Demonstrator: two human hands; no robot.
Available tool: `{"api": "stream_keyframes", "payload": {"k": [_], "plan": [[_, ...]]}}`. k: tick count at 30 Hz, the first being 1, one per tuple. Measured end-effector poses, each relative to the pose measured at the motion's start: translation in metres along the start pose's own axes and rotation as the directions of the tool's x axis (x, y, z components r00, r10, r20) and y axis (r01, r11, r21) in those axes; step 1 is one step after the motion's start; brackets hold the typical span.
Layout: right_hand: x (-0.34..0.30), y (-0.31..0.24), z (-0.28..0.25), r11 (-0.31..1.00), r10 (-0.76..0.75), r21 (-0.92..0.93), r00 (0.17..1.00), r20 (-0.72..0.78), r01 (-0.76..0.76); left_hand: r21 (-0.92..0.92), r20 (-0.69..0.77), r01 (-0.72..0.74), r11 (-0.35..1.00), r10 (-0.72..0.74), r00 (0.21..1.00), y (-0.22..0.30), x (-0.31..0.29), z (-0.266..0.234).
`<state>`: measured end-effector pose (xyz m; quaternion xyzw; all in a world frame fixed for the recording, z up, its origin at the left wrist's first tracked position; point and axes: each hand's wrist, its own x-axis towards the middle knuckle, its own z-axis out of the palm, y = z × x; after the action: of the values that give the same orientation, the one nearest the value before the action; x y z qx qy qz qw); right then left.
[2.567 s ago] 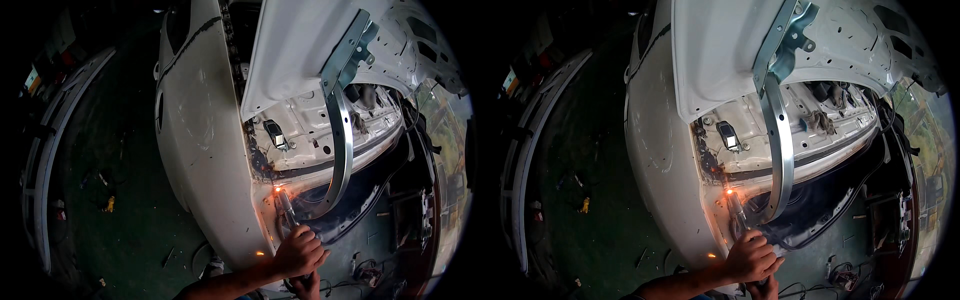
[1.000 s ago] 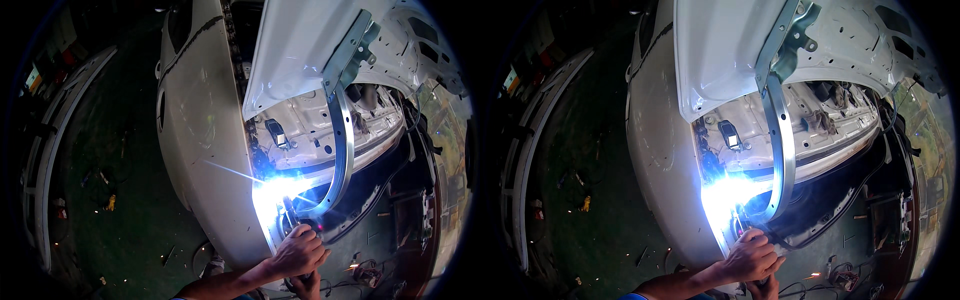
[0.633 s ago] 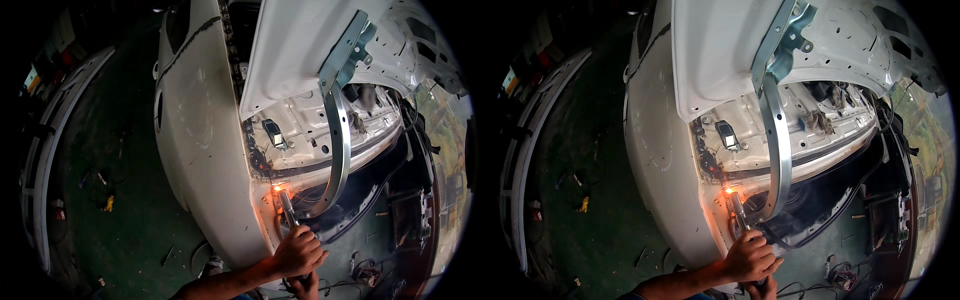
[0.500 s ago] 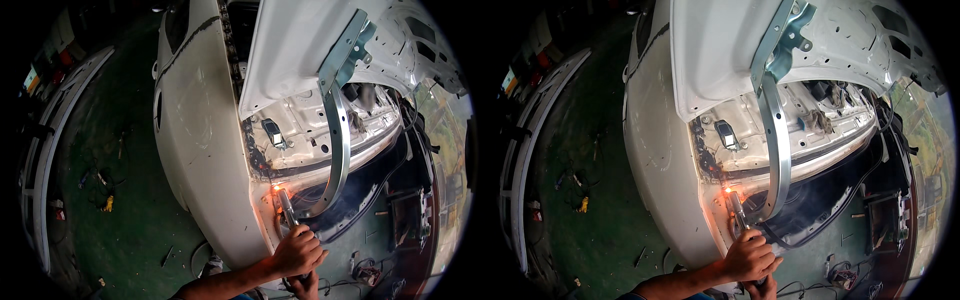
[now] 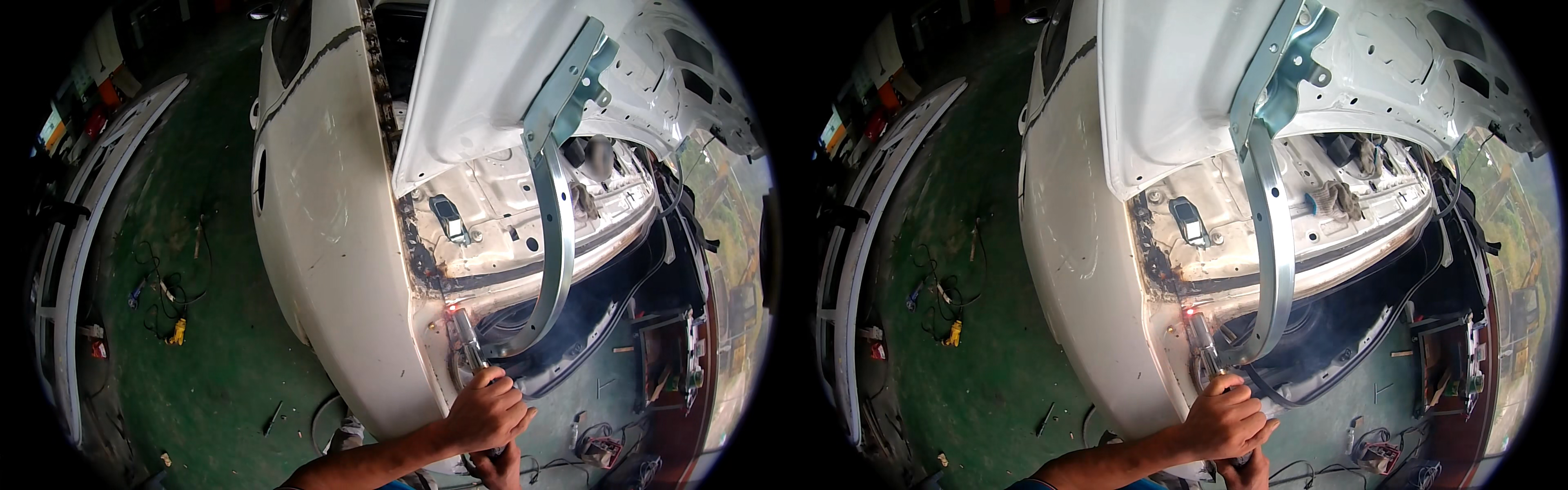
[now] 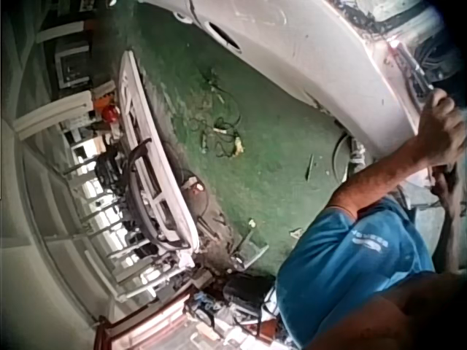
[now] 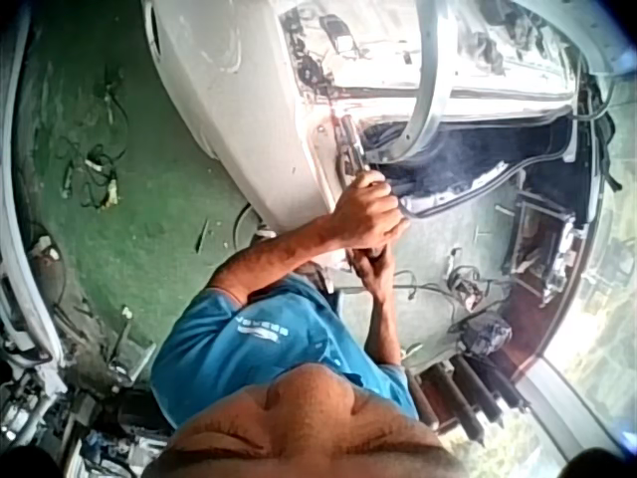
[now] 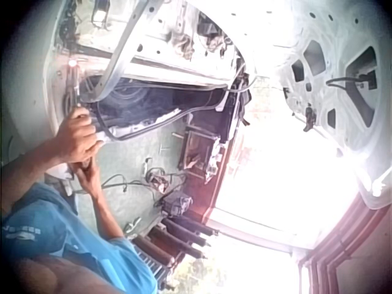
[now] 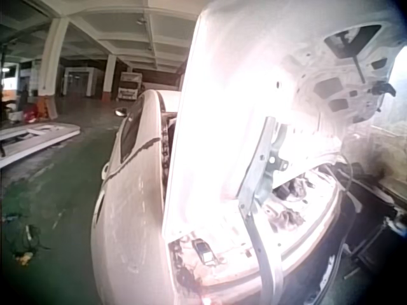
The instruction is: The person welds the front fender area of a white car using a welding torch, then uses a hammer to shape and align the metal. The hood is open and the work area is a workshop with tools on the floor.
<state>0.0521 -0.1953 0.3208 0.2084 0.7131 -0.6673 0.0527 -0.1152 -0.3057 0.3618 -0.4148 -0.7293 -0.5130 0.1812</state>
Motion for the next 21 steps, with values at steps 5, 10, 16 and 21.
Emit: {"api": "stream_keyframes", "payload": {"k": [5,10,16,21], "plan": [[0.006,-0.002,0.011,0.980,-0.199,0.012,0.978,-0.066,0.200,-0.024,0.032,0.038,0.999,-0.037,0.999,0.001,-0.003,0.000],[0.000,0.017,-0.008,0.995,-0.040,-0.094,0.999,0.022,0.042,-0.010,0.043,0.037,0.999,-0.037,0.998,-0.001,-0.005,0.004],[0.000,0.007,0.003,0.994,-0.005,0.112,0.999,-0.032,0.008,0.006,0.015,0.007,1.000,-0.007,1.000,-0.003,-0.006,0.006],[-0.006,0.029,-0.011,0.998,-0.045,0.045,0.999,0.016,0.044,-0.002,0.018,-0.039,0.999,0.039,0.999,0.002,-0.004,0.002]]}}
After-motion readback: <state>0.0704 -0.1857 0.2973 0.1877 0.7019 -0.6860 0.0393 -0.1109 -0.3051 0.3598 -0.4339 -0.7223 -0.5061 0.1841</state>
